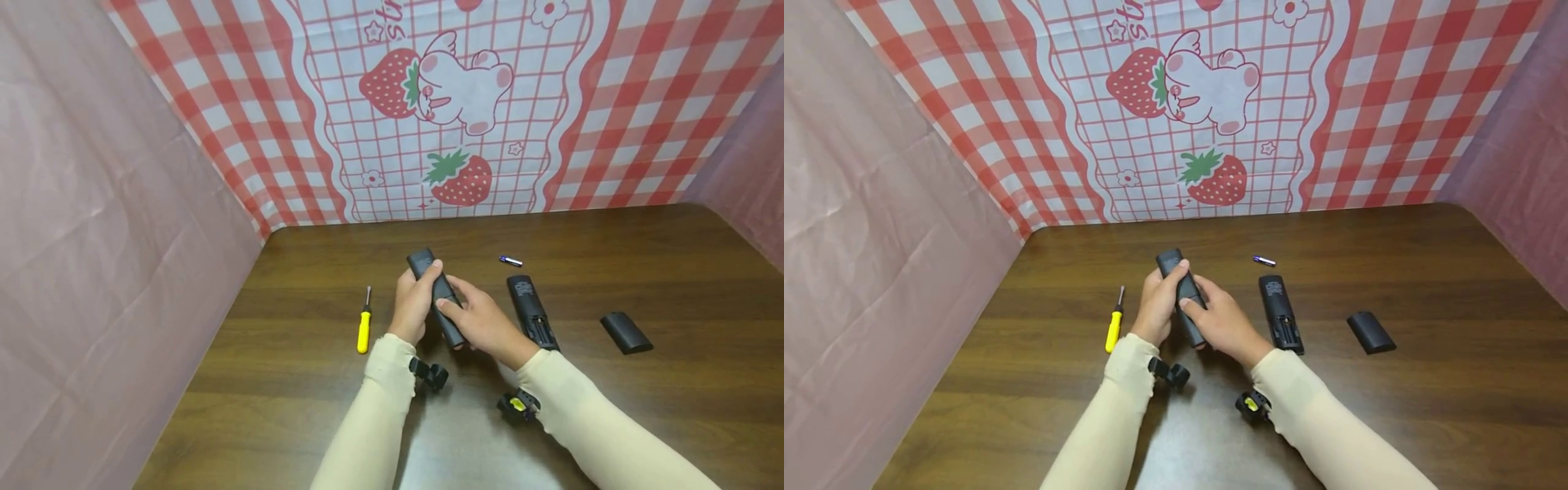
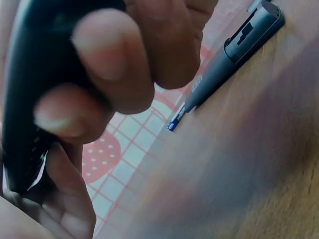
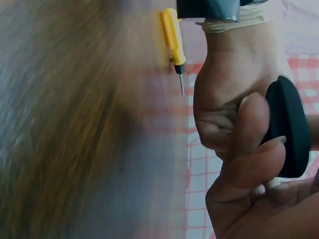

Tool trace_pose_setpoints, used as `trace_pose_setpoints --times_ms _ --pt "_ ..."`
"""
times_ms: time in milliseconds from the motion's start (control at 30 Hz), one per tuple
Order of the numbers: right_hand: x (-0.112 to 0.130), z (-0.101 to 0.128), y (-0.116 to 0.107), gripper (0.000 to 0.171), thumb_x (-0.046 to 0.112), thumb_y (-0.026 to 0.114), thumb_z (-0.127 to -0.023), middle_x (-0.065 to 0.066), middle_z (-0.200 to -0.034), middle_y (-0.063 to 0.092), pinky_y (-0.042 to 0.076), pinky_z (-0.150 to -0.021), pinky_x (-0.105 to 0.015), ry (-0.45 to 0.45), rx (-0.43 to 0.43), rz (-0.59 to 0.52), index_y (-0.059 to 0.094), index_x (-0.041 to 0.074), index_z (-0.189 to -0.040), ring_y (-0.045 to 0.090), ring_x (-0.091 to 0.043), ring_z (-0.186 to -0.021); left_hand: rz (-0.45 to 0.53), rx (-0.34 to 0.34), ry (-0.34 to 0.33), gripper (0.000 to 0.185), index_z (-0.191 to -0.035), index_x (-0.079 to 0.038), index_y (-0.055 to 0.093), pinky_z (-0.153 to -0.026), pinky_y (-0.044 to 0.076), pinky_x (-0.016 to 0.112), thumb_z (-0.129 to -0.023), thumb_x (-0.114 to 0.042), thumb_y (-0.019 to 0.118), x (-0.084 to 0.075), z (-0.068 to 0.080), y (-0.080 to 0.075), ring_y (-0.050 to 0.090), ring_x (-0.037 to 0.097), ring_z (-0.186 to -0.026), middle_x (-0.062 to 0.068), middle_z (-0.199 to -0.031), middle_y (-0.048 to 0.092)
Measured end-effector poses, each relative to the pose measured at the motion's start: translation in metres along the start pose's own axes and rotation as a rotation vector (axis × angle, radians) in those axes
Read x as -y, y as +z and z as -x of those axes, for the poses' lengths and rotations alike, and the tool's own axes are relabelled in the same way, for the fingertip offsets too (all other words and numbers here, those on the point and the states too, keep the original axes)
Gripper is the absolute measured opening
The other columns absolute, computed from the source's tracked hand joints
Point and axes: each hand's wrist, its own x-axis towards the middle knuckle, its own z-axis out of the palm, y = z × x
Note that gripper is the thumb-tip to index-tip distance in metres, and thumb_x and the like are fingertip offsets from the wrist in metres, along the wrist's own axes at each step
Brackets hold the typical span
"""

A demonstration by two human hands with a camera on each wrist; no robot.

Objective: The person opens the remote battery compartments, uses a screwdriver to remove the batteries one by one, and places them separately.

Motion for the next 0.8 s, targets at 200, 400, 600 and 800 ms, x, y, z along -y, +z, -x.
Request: trace_pose_setpoints --times_ms 200,400,600,800 --pt "-0.001 0.004 0.0 0.067 0.032 0.059 -0.1 -0.024 -0.123 0.063 0.054 -0.068 -0.036 -0.09 -0.078 0.202 0.031 0.0 -0.152 0.067 -0.02 -0.08 -0.024 -0.053 0.009 0.036 -0.115 -0.005 0.066 -0.082 0.051 0.032 -0.097 -0.036 0.065 0.001 -0.002 0.001 0.061 0.019 -0.089 0.009 -0.101 0.064" --pt "-0.002 0.007 0.004 0.071 0.035 0.066 -0.095 -0.022 -0.132 0.058 0.052 -0.085 -0.045 -0.183 -0.134 0.37 0.038 -0.001 -0.149 0.062 -0.028 -0.107 -0.046 -0.084 0.004 0.034 -0.112 -0.007 0.067 -0.084 0.052 0.033 -0.097 -0.037 0.065 0.004 -0.004 0.0 0.063 0.018 -0.09 0.008 -0.1 0.065" --pt "-0.002 0.009 0.007 0.072 0.037 0.072 -0.091 -0.019 -0.128 0.057 0.051 -0.078 -0.043 -0.242 -0.166 0.514 0.043 0.0 -0.147 0.06 -0.027 -0.098 -0.052 -0.129 0.012 0.034 -0.11 -0.007 0.067 -0.084 0.052 0.035 -0.097 -0.038 0.065 0.006 -0.005 -0.002 0.063 0.02 -0.091 0.009 -0.101 0.066" --pt "-0.004 0.011 0.009 0.068 0.035 0.073 -0.091 -0.017 -0.119 0.057 0.051 -0.071 -0.039 -0.264 -0.212 0.547 0.047 0.001 -0.143 0.059 -0.025 -0.085 -0.025 -0.146 0.031 0.035 -0.11 -0.005 0.067 -0.083 0.054 0.035 -0.097 -0.038 0.065 0.007 -0.006 -0.002 0.067 0.021 -0.087 0.011 -0.098 0.067"
